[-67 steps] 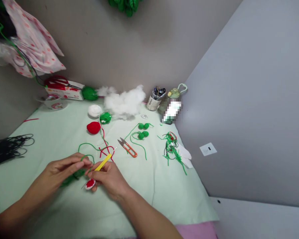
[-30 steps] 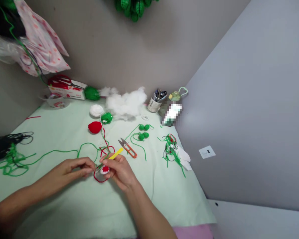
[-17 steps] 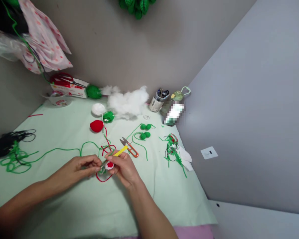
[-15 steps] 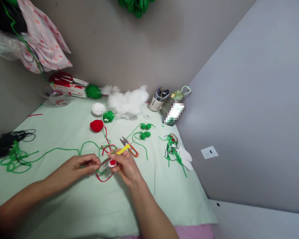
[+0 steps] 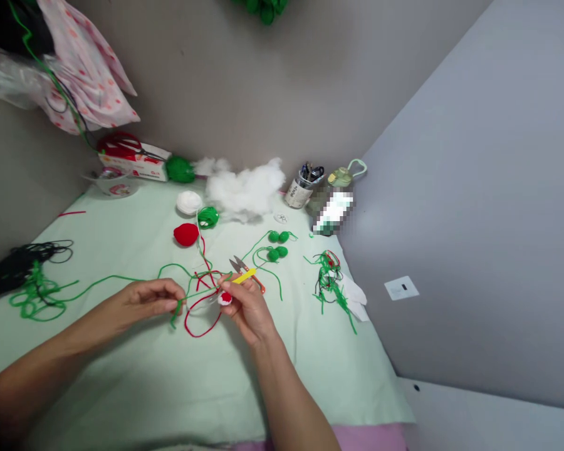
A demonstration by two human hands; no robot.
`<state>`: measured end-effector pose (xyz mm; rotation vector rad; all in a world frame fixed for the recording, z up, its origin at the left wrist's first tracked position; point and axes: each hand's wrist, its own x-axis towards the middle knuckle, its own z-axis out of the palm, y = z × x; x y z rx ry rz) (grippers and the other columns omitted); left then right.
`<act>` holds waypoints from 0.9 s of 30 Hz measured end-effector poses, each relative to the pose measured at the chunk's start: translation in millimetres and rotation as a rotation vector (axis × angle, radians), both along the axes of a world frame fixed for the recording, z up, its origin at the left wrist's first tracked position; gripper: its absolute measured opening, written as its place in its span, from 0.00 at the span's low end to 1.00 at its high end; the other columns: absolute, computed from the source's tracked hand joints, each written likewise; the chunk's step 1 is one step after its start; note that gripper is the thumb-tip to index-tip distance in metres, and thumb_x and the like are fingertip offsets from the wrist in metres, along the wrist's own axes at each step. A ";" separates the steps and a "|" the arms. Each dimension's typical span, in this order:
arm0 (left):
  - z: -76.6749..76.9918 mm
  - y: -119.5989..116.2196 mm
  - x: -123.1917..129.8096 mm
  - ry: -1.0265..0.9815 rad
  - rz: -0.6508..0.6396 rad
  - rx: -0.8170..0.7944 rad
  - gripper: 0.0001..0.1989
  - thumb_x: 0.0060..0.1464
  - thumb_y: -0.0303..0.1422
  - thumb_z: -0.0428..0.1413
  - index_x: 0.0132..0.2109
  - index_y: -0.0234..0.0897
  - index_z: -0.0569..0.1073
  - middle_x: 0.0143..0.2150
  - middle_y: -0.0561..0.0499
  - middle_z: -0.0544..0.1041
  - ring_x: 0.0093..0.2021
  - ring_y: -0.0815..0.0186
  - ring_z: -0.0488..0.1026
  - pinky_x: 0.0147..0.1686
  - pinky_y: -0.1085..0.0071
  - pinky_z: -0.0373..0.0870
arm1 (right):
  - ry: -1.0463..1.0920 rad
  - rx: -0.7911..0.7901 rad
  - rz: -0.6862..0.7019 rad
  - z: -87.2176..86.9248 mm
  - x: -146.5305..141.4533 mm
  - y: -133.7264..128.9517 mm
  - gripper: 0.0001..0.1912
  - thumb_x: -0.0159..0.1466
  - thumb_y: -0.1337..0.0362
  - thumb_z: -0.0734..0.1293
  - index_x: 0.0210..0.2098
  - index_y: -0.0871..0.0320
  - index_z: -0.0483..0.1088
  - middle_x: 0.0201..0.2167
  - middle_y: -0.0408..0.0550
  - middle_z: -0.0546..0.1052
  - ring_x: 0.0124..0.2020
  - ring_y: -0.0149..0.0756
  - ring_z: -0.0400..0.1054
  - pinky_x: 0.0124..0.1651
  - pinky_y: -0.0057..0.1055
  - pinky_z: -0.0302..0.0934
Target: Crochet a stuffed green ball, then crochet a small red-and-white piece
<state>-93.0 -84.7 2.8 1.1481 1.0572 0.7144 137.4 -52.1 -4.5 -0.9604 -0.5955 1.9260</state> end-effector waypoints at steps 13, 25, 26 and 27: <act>-7.6 2.5 7.2 -0.165 0.125 -0.035 0.11 0.56 0.40 0.64 0.41 0.37 0.79 0.35 0.49 0.81 0.35 0.63 0.79 0.43 0.63 0.76 | 0.025 -0.041 -0.055 2.0 2.7 2.1 0.11 0.48 0.68 0.80 0.30 0.64 0.78 0.21 0.37 0.67 0.20 0.19 0.54 0.17 0.16 0.49; -10.6 4.0 11.9 -0.191 0.284 -0.028 0.12 0.63 0.42 0.60 0.39 0.37 0.75 0.51 0.48 0.80 0.45 0.64 0.78 0.50 0.67 0.72 | 0.033 -0.055 -0.051 0.3 2.4 3.2 0.12 0.48 0.68 0.80 0.31 0.65 0.79 0.20 0.37 0.66 0.20 0.19 0.56 0.16 0.14 0.50; -8.8 3.7 14.7 -0.238 0.296 -0.042 0.13 0.64 0.43 0.59 0.39 0.37 0.74 0.55 0.46 0.79 0.46 0.64 0.78 0.50 0.66 0.72 | 0.032 -0.054 -0.049 -0.1 1.7 2.8 0.12 0.48 0.68 0.80 0.30 0.65 0.79 0.20 0.37 0.67 0.20 0.19 0.56 0.16 0.14 0.50; -6.9 3.5 17.8 -0.287 0.301 -0.064 0.14 0.65 0.43 0.58 0.39 0.36 0.73 0.56 0.45 0.79 0.46 0.63 0.78 0.48 0.67 0.73 | 0.032 -0.054 -0.047 -0.4 1.1 2.4 0.12 0.48 0.68 0.80 0.30 0.65 0.79 0.20 0.38 0.67 0.20 0.19 0.56 0.16 0.14 0.50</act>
